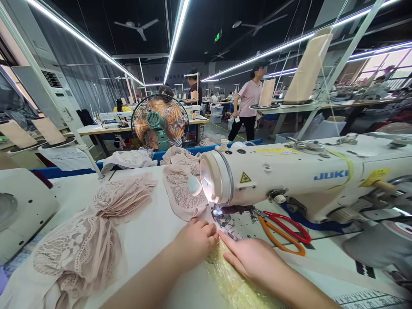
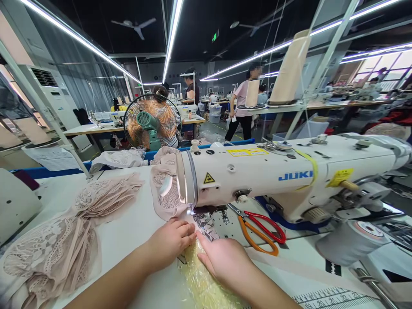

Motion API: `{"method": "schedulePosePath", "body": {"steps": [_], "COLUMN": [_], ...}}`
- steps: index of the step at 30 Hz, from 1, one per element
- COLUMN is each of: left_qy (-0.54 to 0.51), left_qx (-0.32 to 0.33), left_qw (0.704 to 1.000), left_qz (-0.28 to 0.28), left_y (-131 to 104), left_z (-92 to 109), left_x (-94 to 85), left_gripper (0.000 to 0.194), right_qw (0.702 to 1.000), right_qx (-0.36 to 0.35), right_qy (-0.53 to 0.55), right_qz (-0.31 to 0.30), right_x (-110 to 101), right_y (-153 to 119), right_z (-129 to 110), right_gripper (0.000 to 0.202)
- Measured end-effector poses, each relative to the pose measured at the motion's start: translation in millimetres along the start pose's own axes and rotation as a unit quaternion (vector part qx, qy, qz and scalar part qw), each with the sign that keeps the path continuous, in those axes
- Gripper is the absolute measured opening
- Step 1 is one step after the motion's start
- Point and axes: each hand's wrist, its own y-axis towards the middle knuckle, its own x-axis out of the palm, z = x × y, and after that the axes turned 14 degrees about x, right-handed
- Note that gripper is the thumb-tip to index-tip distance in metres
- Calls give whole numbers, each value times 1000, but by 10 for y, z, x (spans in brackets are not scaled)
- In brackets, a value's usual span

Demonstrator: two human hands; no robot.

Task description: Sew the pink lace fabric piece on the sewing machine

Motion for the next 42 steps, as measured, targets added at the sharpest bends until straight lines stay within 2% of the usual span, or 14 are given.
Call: {"method": "schedulePosePath", "body": {"steps": [6, 15, 22, 31, 36, 39, 42], "left_qy": [12, 71, 58, -2, -2, 22, 30], "left_qx": [-26, -35, -99, -199, -244, -260, -263], "left_qw": [999, 996, 993, 980, 969, 964, 961], "left_qz": [-19, 46, 41, 2, -26, -49, -81], "left_y": [13, 8, -6, -1, 10, 29, 58], "left_z": [-19, -138, -183, -238, -231, -295, -359], "left_x": [-30, 148, 205, 89, 25, 14, 0], "left_gripper": [32, 29, 37, 41, 48, 50, 50], "right_qw": [1000, 1000, 999, 997, 990, 980, 964], "right_qx": [8, 12, 11, 11, 22, 31, 52], "right_qy": [-9, -2, 13, 31, 81, 131, 191], "right_qz": [0, 28, 37, 70, 110, 146, 177], "right_x": [-80, 3, 12, 5, -2, 64, 204], "right_y": [-22, 1, -30, -28, -107, -209, -439], "right_z": [-58, -47, -50, -40, -42, -5, 40], "right_gripper": [51, 50, 49, 48, 44, 32, 24]}}
